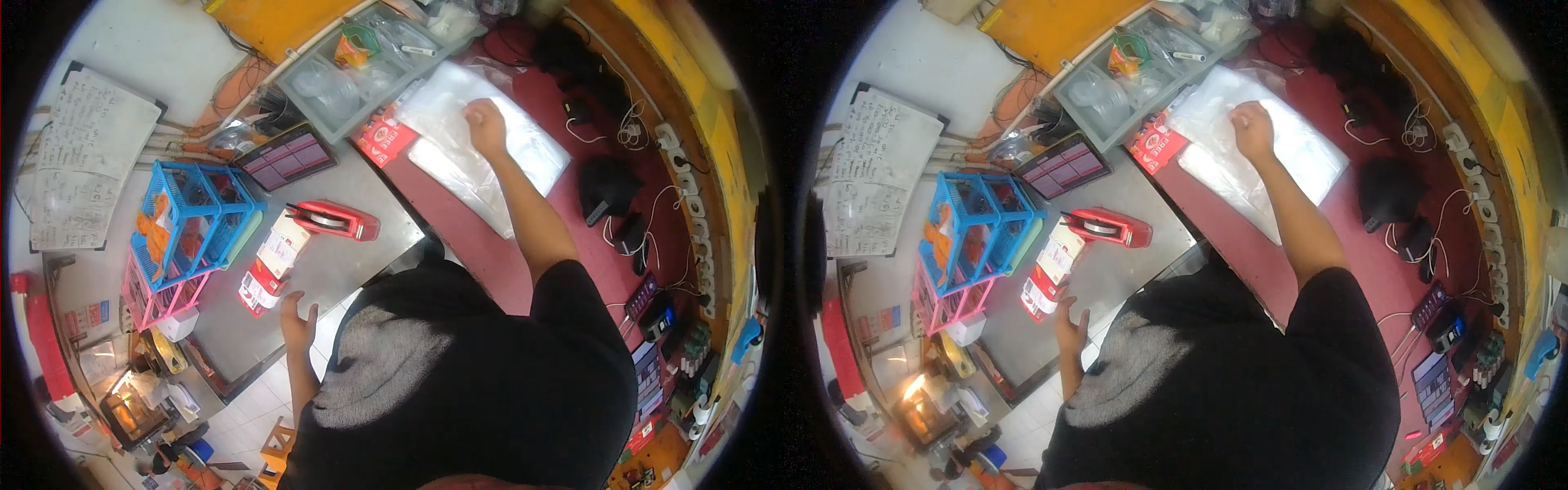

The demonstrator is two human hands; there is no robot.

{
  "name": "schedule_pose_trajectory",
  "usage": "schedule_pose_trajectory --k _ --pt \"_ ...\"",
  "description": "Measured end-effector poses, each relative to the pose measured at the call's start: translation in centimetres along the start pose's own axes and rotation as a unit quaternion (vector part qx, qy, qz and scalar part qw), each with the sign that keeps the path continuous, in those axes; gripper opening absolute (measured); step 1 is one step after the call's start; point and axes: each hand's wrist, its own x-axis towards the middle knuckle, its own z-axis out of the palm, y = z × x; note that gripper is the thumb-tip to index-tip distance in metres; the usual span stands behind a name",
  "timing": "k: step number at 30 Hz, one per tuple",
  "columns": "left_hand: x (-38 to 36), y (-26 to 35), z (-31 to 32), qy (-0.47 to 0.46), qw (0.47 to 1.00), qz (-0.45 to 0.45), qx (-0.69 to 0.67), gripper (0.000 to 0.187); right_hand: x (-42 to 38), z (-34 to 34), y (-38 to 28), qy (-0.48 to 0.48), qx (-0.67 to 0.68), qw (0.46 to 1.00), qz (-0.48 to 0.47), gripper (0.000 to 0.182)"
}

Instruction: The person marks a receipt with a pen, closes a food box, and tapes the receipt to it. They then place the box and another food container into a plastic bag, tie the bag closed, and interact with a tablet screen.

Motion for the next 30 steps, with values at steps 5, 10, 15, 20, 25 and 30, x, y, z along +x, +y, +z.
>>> schedule_pose_trajectory --k 5,10,15,20,25,30 --pt "2.5 -1.6 0.2 0.038 0.996 0.010 -0.076 0.042 4.5 -6.5 -13.2 0.073 0.131 0.988 -0.047 0.007" --pt "10.1 9.4 -2.8 0.085 0.979 0.180 -0.043 0.044 1.2 -6.6 -25.5 -0.169 0.317 0.921 -0.151 0.008" --pt "11.1 15.2 -0.9 -0.028 0.934 0.036 -0.355 0.051 -5.2 -2.7 -31.2 -0.391 0.568 0.723 0.048 0.015" --pt "8.8 5.5 1.7 0.054 0.990 0.123 0.038 0.055 -2.6 1.1 -23.6 -0.273 0.608 0.725 0.170 0.018" --pt "7.5 4.0 -2.5 0.002 0.904 -0.169 -0.394 0.049 -0.8 0.5 -4.0 -0.159 -0.296 0.942 0.007 0.021" --pt "5.2 4.2 -5.4 0.128 0.770 -0.244 -0.576 0.051 -0.8 -0.2 -2.8 -0.231 -0.248 0.935 -0.104 0.023"
